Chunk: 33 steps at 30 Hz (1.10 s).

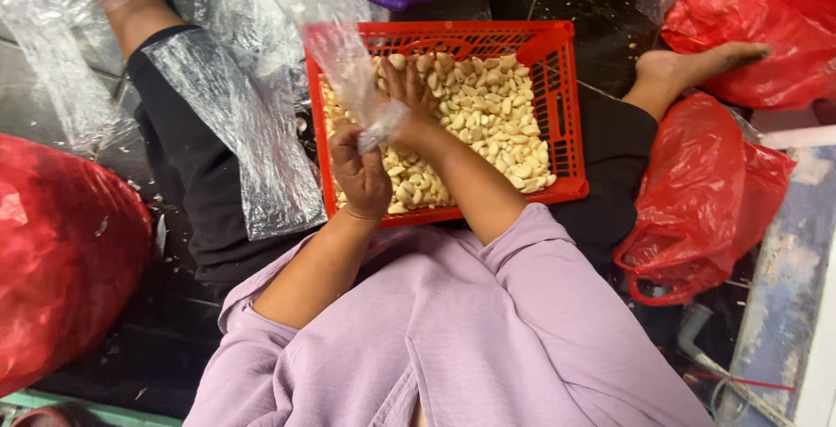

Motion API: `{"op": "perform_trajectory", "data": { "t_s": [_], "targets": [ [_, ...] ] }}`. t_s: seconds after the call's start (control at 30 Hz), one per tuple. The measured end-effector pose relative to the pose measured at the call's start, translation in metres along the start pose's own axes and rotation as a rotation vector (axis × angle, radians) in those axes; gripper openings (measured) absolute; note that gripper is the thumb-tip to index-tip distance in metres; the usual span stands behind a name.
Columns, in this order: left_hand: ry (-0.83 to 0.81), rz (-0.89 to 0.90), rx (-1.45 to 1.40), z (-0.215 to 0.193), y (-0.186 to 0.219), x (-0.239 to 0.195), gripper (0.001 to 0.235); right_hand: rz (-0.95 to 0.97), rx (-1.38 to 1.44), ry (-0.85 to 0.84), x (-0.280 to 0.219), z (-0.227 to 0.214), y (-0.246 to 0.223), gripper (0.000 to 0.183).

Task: The person places peeled garlic cloves into small plastic bags, pulling them from a red plastic crate and setting the filled bags aside on the floor.

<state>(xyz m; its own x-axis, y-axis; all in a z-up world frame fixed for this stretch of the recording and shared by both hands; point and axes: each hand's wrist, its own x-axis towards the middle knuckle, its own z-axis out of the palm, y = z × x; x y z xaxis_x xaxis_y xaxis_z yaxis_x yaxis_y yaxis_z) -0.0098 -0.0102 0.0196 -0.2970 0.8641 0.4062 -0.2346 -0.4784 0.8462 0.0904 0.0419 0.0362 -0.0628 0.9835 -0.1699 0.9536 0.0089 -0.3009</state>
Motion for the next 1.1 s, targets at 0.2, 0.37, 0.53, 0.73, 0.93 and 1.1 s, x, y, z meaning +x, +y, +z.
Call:
{"op": "perform_trajectory", "data": {
  "t_s": [0.2, 0.37, 0.53, 0.73, 0.93, 1.1],
  "targets": [
    [-0.139, -0.075, 0.007, 0.01, 0.02, 0.015, 0.016, -0.052, -0.11, -0.197, 0.003, 0.029, 0.011, 0.056],
    [-0.155, -0.229, -0.048, 0.01, 0.008, 0.014, 0.013, -0.085, -0.248, -0.328, -0.004, 0.033, 0.01, 0.058],
    [-0.103, -0.378, -0.13, 0.008, 0.002, 0.015, 0.011, -0.117, -0.367, -0.447, -0.019, 0.039, 0.014, 0.063],
    [-0.127, -0.515, -0.015, 0.007, -0.007, 0.013, 0.01, -0.187, 0.02, -0.416, -0.051, 0.011, 0.06, 0.073],
    [-0.274, -0.676, 0.413, 0.001, -0.009, 0.013, 0.015, 0.009, 0.193, -0.605, -0.064, -0.006, 0.08, 0.061],
    [-0.505, -0.769, 0.619, 0.002, 0.005, 0.015, 0.03, 0.342, 1.348, -0.418, -0.078, -0.03, 0.1, 0.029]
  ]
}}
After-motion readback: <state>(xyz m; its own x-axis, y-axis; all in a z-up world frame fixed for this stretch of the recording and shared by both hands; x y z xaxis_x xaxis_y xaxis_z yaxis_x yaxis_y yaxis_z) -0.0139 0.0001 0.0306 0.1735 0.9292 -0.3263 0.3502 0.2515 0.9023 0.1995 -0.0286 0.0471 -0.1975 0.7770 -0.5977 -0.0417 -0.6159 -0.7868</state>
